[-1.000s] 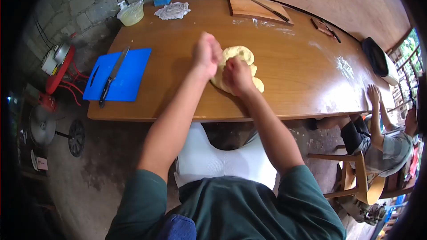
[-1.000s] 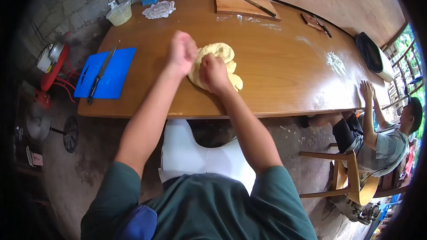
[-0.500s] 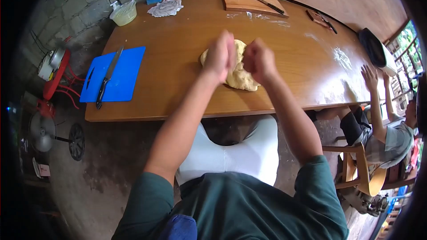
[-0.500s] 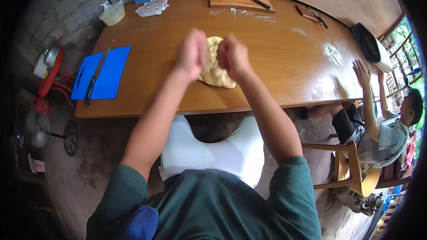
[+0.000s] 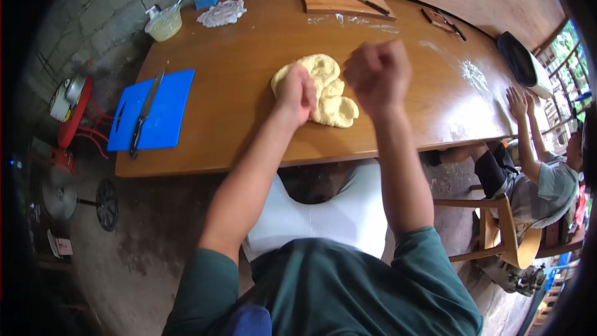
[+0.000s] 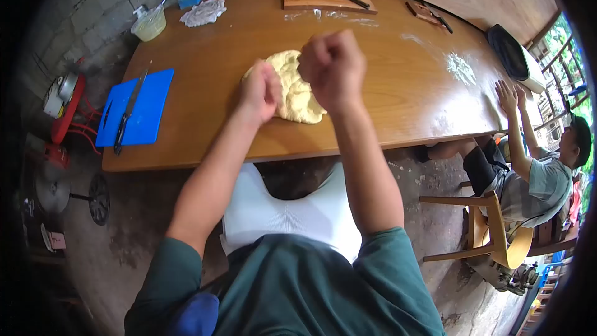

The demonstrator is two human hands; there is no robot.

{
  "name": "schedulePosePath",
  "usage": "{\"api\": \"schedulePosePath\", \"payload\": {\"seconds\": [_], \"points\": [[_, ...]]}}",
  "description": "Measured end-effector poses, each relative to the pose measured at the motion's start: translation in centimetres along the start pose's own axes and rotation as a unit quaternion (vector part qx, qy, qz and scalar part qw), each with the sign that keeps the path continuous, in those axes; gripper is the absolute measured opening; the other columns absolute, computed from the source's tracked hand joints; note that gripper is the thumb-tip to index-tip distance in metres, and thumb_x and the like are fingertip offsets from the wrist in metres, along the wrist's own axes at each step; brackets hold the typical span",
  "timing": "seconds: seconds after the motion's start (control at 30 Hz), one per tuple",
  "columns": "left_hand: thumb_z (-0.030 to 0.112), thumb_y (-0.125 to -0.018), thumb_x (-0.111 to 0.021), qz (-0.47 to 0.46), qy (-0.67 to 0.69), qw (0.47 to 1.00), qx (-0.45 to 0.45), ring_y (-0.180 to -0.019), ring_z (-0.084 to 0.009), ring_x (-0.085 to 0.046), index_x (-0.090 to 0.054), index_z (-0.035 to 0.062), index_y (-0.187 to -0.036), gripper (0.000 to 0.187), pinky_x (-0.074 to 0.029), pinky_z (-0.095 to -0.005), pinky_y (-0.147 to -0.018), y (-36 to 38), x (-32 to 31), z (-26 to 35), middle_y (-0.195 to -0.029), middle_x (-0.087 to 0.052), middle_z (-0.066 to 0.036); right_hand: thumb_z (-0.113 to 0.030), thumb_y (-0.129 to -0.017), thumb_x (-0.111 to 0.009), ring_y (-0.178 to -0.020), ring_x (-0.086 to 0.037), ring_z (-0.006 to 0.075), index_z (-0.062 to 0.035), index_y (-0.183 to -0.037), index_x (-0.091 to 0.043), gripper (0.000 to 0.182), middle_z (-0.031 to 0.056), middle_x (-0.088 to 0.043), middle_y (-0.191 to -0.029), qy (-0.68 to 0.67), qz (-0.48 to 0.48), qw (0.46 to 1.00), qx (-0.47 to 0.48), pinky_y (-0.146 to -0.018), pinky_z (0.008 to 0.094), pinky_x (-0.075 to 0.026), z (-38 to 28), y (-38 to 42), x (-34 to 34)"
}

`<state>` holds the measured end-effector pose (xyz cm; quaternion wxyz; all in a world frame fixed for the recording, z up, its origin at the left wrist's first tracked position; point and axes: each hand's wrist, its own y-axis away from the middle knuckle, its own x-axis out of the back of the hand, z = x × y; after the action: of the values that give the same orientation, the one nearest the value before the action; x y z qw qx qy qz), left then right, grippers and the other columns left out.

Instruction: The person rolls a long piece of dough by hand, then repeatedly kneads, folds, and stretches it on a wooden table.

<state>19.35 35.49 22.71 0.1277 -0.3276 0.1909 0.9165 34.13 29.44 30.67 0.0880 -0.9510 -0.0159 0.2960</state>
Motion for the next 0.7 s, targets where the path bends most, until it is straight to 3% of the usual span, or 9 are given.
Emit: {"api": "schedulePosePath", "payload": {"seconds": [0.03,0.1,0.3,0.37,0.4,0.43,0.6,0.67,0.7], "points": [[0.030,-0.099,-0.052,0.000,0.057,0.998,-0.028,-0.045,-0.0075,-0.017,-0.031,0.0232,-0.066,0.040,-0.015,-0.0278,-0.041,0.2,-0.4,1.6,-0.055,-0.021,0.009,-0.024,-0.100,-0.047,-0.046,-0.034,0.0116,-0.0153,-0.059,-0.034,0.043,-0.0012,-0.032,-0.054,0.094,0.125,0.988,-0.002,-0.044,0.0294,-0.024,4.5,-0.2,1.1],[0.031,-0.101,-0.051,-0.101,0.045,0.985,-0.130,-0.046,-0.0070,-0.018,-0.033,0.0227,-0.067,0.040,-0.016,-0.0278,-0.041,2.8,-2.5,5.1,-0.056,-0.022,0.009,-0.026,-0.101,-0.048,-0.046,-0.036,0.0113,-0.0147,-0.062,-0.037,0.042,-0.0026,-0.035,-0.056,0.059,-0.051,0.967,-0.244,-0.042,0.0295,-0.024,7.7,0.1,6.0],[0.028,-0.101,-0.048,0.004,-0.013,1.000,-0.009,-0.045,-0.0096,-0.024,-0.033,0.0212,-0.069,0.036,-0.017,-0.0286,-0.041,0.5,0.9,-1.3,-0.056,-0.027,0.008,-0.039,-0.103,-0.047,-0.047,-0.025,0.0124,-0.0196,-0.058,-0.034,0.051,-0.0043,-0.027,-0.054,-0.022,-0.153,0.988,0.002,-0.043,0.0310,-0.018,-2.6,0.8,1.5],[0.027,-0.099,-0.050,0.061,0.084,0.993,-0.051,-0.046,-0.0090,-0.018,-0.032,0.0224,-0.067,0.038,-0.015,-0.0291,-0.042,0.4,-0.3,-0.2,-0.057,-0.023,0.008,-0.030,-0.101,-0.048,-0.048,-0.028,0.0118,-0.0159,-0.060,-0.039,0.044,-0.0021,-0.034,-0.057,-0.023,0.020,0.999,0.011,-0.045,0.0308,-0.020,3.4,1.4,3.0],[0.028,-0.099,-0.050,0.007,0.100,0.992,-0.078,-0.046,-0.0085,-0.017,-0.033,0.0222,-0.067,0.038,-0.015,-0.0291,-0.042,0.5,-0.2,1.6,-0.057,-0.022,0.008,-0.026,-0.100,-0.049,-0.049,-0.033,0.0119,-0.0132,-0.063,-0.043,0.040,-0.0011,-0.039,-0.059,0.223,0.174,0.943,-0.175,-0.045,0.0303,-0.023,7.6,1.9,2.6],[0.028,-0.100,-0.050,-0.029,0.090,0.987,-0.130,-0.045,-0.0082,-0.018,-0.033,0.0224,-0.067,0.037,-0.015,-0.0291,-0.041,1.2,-1.0,3.0,-0.056,-0.023,0.008,-0.022,-0.099,-0.050,-0.049,-0.038,0.0120,-0.0103,-0.066,-0.049,0.035,0.0001,-0.044,-0.060,0.069,-0.050,0.975,-0.207,-0.045,0.0296,-0.026,8.1,1.5,6.1],[0.026,-0.101,-0.049,-0.042,-0.038,0.998,-0.014,-0.045,-0.0087,-0.017,-0.033,0.0234,-0.067,0.037,-0.015,-0.0282,-0.040,-2.0,2.0,0.0,-0.056,-0.024,0.008,-0.027,-0.099,-0.045,-0.044,-0.026,0.0137,-0.0156,-0.058,-0.032,0.045,-0.0007,-0.030,-0.053,0.147,-0.009,0.988,-0.053,-0.045,0.0313,-0.020,0.8,0.5,-0.1],[0.026,-0.101,-0.048,-0.017,-0.033,0.999,-0.016,-0.045,-0.0086,-0.017,-0.033,0.0235,-0.067,0.037,-0.014,-0.0284,-0.040,-2.9,1.1,1.5,-0.056,-0.024,0.008,-0.029,-0.099,-0.045,-0.044,-0.022,0.0137,-0.0183,-0.057,-0.030,0.046,-0.0037,-0.026,-0.053,-0.072,-0.163,0.984,-0.009,-0.045,0.0304,-0.019,-2.4,0.9,-0.3],[0.026,-0.101,-0.048,0.009,-0.024,0.999,-0.020,-0.045,-0.0084,-0.017,-0.033,0.0236,-0.067,0.038,-0.014,-0.0285,-0.040,-2.9,0.7,2.3,-0.056,-0.023,0.008,-0.029,-0.100,-0.045,-0.043,-0.023,0.0142,-0.0176,-0.057,-0.031,0.046,-0.0025,-0.027,-0.051,0.000,0.024,1.000,0.018,-0.044,0.0306,-0.019,1.6,1.2,-0.8]]}}
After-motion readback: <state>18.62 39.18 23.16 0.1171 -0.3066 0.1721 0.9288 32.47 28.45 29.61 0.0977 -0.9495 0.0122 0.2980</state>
